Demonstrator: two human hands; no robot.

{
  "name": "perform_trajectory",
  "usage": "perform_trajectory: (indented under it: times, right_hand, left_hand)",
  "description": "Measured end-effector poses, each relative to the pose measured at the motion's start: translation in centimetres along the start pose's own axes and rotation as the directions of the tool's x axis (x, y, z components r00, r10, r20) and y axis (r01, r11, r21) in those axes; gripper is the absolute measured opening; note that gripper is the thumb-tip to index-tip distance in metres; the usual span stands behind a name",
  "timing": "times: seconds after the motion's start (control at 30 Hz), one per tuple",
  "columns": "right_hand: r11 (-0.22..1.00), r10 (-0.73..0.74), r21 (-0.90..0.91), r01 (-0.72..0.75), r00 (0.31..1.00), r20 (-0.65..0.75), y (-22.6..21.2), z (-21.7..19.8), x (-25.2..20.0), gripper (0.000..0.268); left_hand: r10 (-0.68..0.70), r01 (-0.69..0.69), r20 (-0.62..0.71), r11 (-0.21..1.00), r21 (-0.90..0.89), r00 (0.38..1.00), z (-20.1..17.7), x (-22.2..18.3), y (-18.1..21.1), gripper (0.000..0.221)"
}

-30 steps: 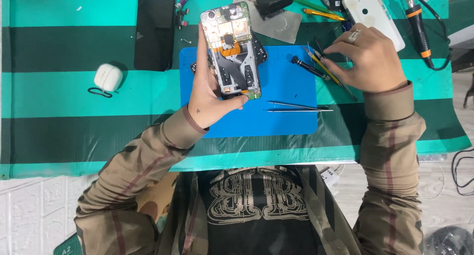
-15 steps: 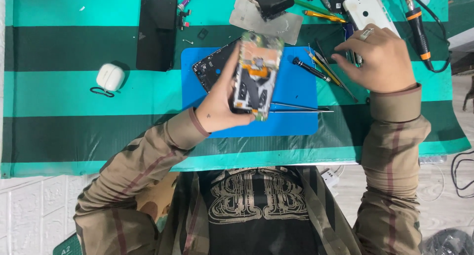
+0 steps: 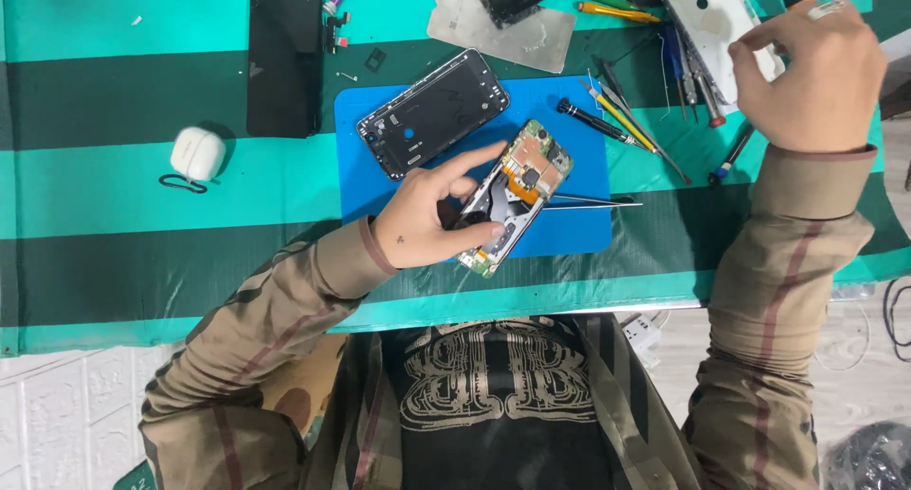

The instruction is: Reinstalling a motherboard into a mobile phone, connecting internal ribbon cables, and fastening screws.

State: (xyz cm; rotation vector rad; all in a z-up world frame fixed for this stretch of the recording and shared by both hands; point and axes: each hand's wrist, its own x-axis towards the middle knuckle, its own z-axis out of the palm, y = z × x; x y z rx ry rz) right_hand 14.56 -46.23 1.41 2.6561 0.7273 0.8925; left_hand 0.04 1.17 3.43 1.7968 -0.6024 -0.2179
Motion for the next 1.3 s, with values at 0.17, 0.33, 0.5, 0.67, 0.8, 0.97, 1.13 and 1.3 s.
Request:
perform_trajectory:
  times: [0.17,0.33,0.5,0.67,0.8,0.97,1.13,1.3]
  right_hand:
    - [0.915,-0.148,0.378,0.143,0.989,-0.016,-5.7,-4.5,4.9,0.007]
    - [0.798,-0.315,0.514,0.314,0.945,-0.087,-9.8,-5.6,7.0,0.008]
    - [0.772,-0.434,0.490,0.404,0.899,-0.058,-11.8,-5.4,7.2,0.025]
    - [0.760,-0.427,0.525,0.383,0.903,-0.040,-11.9,-4.5,6.7,0.027]
    - [0.713,-0.412,0.620,0.327,0.911,-0.007,-12.3,-4.4,6.9,0.027]
    - [0.767,-0.360,0.568,0.298,0.933,-0.004,-13.1,-5.6,7.1,0.024]
    - [0.816,-0.294,0.519,0.255,0.956,-0.008,-13.1,-6.2,6.9,0.021]
    - [0.844,-0.277,0.487,0.226,0.960,0.033,-13.2,-5.4,6.5,0.024]
  left_hand:
    - [-0.065,0.058,-0.059,0.992,-0.112,0.996,0.3,0.0,0.5,0.089]
    - [-0.087,0.052,-0.124,0.963,-0.263,0.988,0.4,0.2,0.4,0.089]
    - [-0.085,0.052,-0.065,0.912,-0.406,0.994,1.0,0.3,0.0,0.088]
    - [-0.053,0.008,-0.095,0.905,-0.424,0.994,1.3,0.2,0.0,0.095]
    - [-0.073,0.001,-0.148,0.901,-0.434,0.986,1.4,0.1,0.1,0.092]
    - [-0.039,-0.062,-0.206,0.884,-0.463,0.978,1.2,0.1,0.0,0.090]
    - [0.068,-0.187,-0.319,0.915,-0.358,0.945,0.8,0.0,-0.6,0.087]
    - [0.088,-0.262,-0.411,0.883,-0.390,0.907,0.6,0.1,-0.8,0.093]
